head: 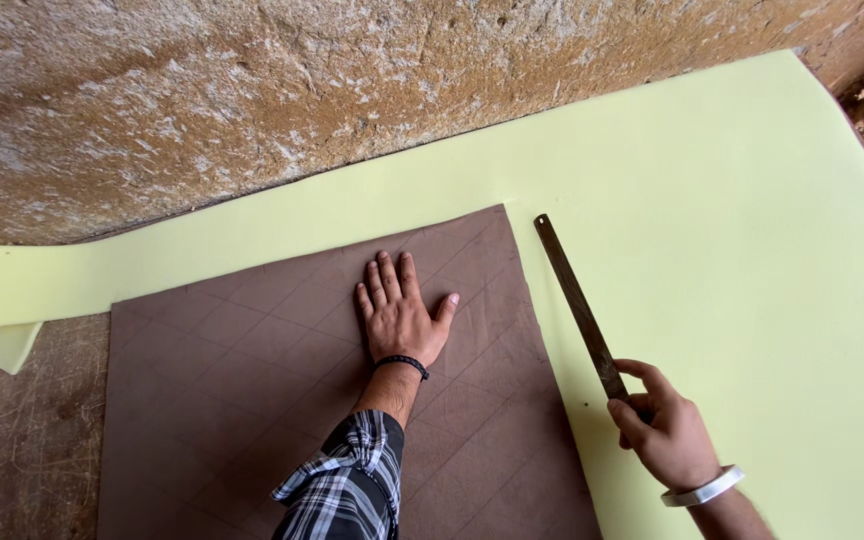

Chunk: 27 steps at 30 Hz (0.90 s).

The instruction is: The person handles a black fabric sheet, then places a brown patterned fabric over a yellow foam sheet on a workbench. They use a metal ruler to align the layers and a spray gun to apply adhesive to the foam. The person presses the layers together and flips the assembly to continue working on the other side.

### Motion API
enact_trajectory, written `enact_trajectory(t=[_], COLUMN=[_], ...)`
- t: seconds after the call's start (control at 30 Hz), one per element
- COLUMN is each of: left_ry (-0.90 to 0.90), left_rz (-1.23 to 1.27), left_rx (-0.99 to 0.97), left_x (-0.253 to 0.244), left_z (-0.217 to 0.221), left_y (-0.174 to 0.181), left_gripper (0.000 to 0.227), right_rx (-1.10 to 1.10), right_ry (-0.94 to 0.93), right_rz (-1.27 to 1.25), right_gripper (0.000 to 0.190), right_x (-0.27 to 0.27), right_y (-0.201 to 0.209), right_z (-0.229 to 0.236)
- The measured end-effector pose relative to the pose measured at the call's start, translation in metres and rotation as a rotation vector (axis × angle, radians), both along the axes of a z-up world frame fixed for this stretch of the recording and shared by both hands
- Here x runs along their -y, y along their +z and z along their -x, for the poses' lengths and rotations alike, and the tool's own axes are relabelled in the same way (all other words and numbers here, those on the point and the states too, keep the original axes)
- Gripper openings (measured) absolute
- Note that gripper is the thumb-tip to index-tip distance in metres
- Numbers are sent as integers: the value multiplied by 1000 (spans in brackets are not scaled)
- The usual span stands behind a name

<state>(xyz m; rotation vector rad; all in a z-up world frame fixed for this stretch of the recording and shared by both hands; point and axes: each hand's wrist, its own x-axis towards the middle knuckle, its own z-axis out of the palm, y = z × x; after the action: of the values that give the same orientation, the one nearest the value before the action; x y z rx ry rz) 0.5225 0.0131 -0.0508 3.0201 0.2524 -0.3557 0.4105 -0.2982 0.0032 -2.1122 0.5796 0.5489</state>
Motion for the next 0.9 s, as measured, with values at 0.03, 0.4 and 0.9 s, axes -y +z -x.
enact_trajectory(t=[0.03,0.4,0.9], left_ry=[-1,-3,4], left_rz=[-1,-5,27], left_rx=[2,-11,-21], left_x=[-1,0,-1], left_z=[0,0,0], left_y=[0,4,-1], left_gripper=[99,97,97], right_rx=[18,586,624], right_ry=[11,463,547], right_rz=[-11,593,700], right_gripper=[50,49,49], right_x=[-10,-48,-54], right_y=[1,-43,-59], right_z=[1,-21,-27])
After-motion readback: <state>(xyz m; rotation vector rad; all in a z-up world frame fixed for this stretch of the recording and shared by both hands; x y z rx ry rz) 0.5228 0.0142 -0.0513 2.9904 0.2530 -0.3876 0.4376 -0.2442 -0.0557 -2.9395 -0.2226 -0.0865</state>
